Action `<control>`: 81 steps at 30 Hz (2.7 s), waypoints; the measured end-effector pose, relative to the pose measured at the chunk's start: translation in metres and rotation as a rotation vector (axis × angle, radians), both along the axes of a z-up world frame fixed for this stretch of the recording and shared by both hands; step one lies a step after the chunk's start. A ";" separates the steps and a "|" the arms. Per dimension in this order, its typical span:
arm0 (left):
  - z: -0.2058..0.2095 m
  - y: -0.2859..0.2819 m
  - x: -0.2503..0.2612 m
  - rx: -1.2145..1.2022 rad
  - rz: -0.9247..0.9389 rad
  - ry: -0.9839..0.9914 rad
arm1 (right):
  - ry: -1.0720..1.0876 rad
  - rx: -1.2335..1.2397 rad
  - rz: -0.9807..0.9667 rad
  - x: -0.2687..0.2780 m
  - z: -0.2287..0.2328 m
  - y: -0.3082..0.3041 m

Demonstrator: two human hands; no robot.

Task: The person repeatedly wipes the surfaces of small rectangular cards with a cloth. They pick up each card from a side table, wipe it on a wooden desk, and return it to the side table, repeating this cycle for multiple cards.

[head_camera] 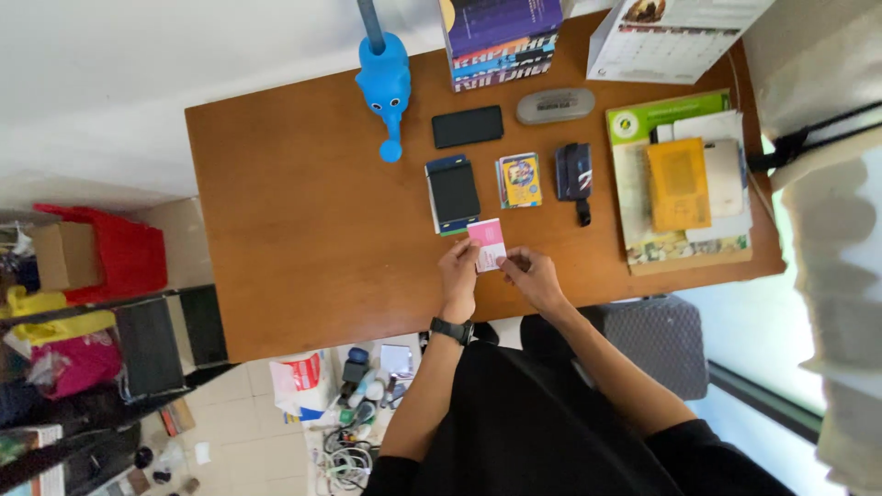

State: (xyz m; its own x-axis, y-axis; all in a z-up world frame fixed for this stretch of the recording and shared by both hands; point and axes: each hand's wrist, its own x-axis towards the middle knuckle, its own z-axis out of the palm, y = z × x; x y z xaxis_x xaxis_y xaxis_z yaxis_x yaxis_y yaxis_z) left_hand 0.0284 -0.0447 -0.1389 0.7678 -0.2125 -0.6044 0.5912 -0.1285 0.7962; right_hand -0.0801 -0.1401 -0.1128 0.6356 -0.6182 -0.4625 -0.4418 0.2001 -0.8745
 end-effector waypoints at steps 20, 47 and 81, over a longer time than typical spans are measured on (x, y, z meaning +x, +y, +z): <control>-0.054 -0.146 0.007 0.631 -0.645 -0.819 | 0.413 -0.359 0.172 0.053 -0.089 -0.155; -0.091 0.289 -0.300 0.540 0.462 -0.009 | 0.032 -0.681 1.629 -0.075 -0.066 0.181; -0.233 0.422 -0.256 0.217 0.633 0.228 | 0.048 -1.063 1.384 -0.095 -0.396 0.437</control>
